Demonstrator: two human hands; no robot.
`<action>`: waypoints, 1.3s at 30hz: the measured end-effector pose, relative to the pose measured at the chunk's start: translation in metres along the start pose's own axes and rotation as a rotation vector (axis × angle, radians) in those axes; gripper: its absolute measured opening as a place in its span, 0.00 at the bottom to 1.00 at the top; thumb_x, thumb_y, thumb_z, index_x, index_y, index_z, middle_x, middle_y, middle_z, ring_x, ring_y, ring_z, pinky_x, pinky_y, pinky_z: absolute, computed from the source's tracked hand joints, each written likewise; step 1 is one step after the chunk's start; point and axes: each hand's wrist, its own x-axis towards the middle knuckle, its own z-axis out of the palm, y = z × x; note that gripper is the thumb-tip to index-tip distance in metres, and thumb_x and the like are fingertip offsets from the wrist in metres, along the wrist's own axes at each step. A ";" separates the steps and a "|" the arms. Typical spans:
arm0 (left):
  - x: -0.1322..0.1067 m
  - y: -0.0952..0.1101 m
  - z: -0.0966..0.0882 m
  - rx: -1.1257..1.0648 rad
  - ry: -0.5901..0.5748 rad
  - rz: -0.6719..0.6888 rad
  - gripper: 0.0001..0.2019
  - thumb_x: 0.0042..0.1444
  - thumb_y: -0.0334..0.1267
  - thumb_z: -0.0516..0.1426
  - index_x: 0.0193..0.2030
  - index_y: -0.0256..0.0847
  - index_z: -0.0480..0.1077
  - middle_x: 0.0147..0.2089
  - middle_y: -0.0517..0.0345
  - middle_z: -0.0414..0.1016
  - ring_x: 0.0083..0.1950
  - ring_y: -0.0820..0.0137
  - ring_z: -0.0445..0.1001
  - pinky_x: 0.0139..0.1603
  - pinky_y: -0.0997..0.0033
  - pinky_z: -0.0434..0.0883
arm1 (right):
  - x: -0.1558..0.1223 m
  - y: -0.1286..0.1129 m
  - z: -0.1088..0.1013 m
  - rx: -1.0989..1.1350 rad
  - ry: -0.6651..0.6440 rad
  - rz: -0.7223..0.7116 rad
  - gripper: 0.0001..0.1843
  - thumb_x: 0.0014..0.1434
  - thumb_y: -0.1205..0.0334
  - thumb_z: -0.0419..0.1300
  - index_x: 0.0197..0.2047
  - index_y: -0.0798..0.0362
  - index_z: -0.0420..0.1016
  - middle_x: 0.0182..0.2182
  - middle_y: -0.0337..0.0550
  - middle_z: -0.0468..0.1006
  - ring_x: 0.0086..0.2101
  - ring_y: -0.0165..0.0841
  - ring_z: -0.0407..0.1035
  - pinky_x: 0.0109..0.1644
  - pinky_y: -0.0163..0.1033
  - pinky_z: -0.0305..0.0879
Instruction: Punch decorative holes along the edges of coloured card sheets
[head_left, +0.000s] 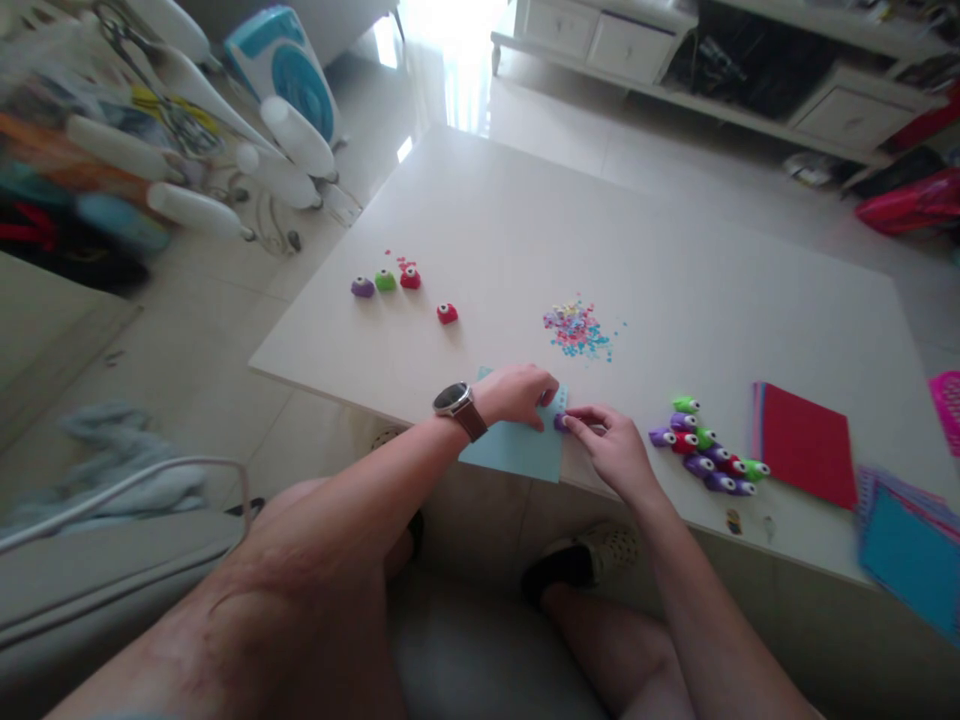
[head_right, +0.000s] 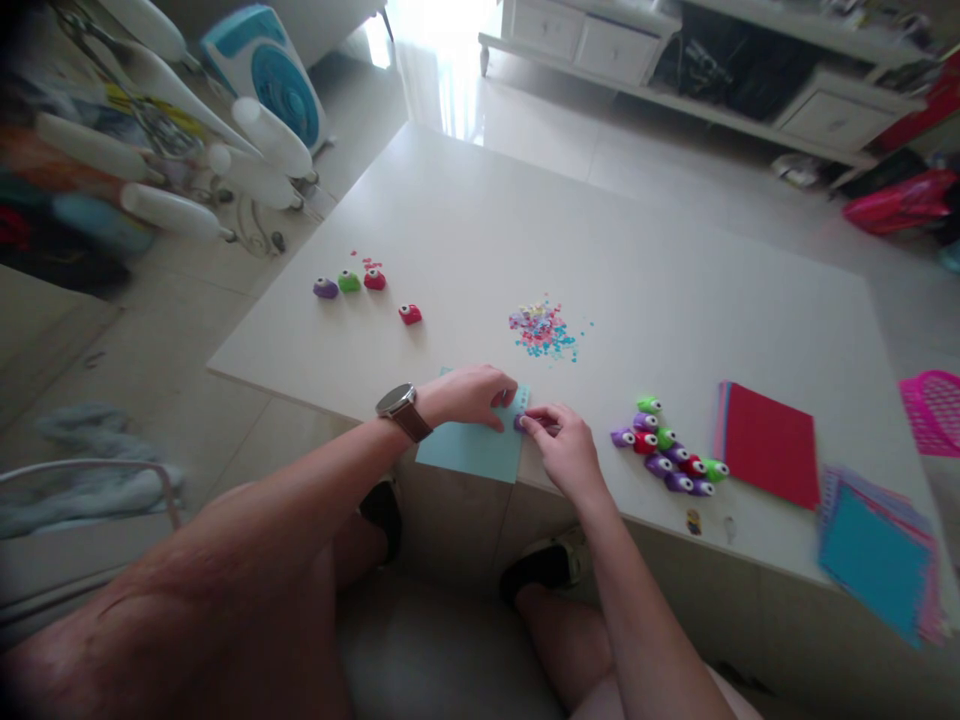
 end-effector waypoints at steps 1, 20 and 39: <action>0.000 -0.001 0.001 -0.002 0.000 -0.001 0.14 0.45 0.42 0.71 0.37 0.42 0.76 0.34 0.59 0.79 0.35 0.68 0.75 0.33 0.71 0.63 | 0.000 0.000 0.001 0.002 0.002 -0.008 0.17 0.56 0.47 0.67 0.38 0.53 0.82 0.39 0.49 0.83 0.40 0.42 0.77 0.50 0.49 0.73; 0.004 0.007 0.003 0.009 0.004 -0.092 0.25 0.56 0.64 0.58 0.36 0.42 0.78 0.32 0.52 0.80 0.33 0.65 0.75 0.32 0.68 0.61 | 0.020 0.005 0.004 -0.044 0.033 0.080 0.22 0.41 0.44 0.72 0.28 0.51 0.71 0.26 0.44 0.77 0.30 0.36 0.71 0.35 0.41 0.67; 0.005 -0.002 0.006 0.040 -0.068 -0.081 0.11 0.50 0.38 0.63 0.41 0.41 0.77 0.38 0.56 0.80 0.37 0.68 0.74 0.35 0.71 0.65 | 0.016 0.003 -0.012 -0.211 0.213 0.016 0.15 0.50 0.52 0.65 0.37 0.53 0.75 0.37 0.46 0.79 0.34 0.36 0.71 0.42 0.43 0.69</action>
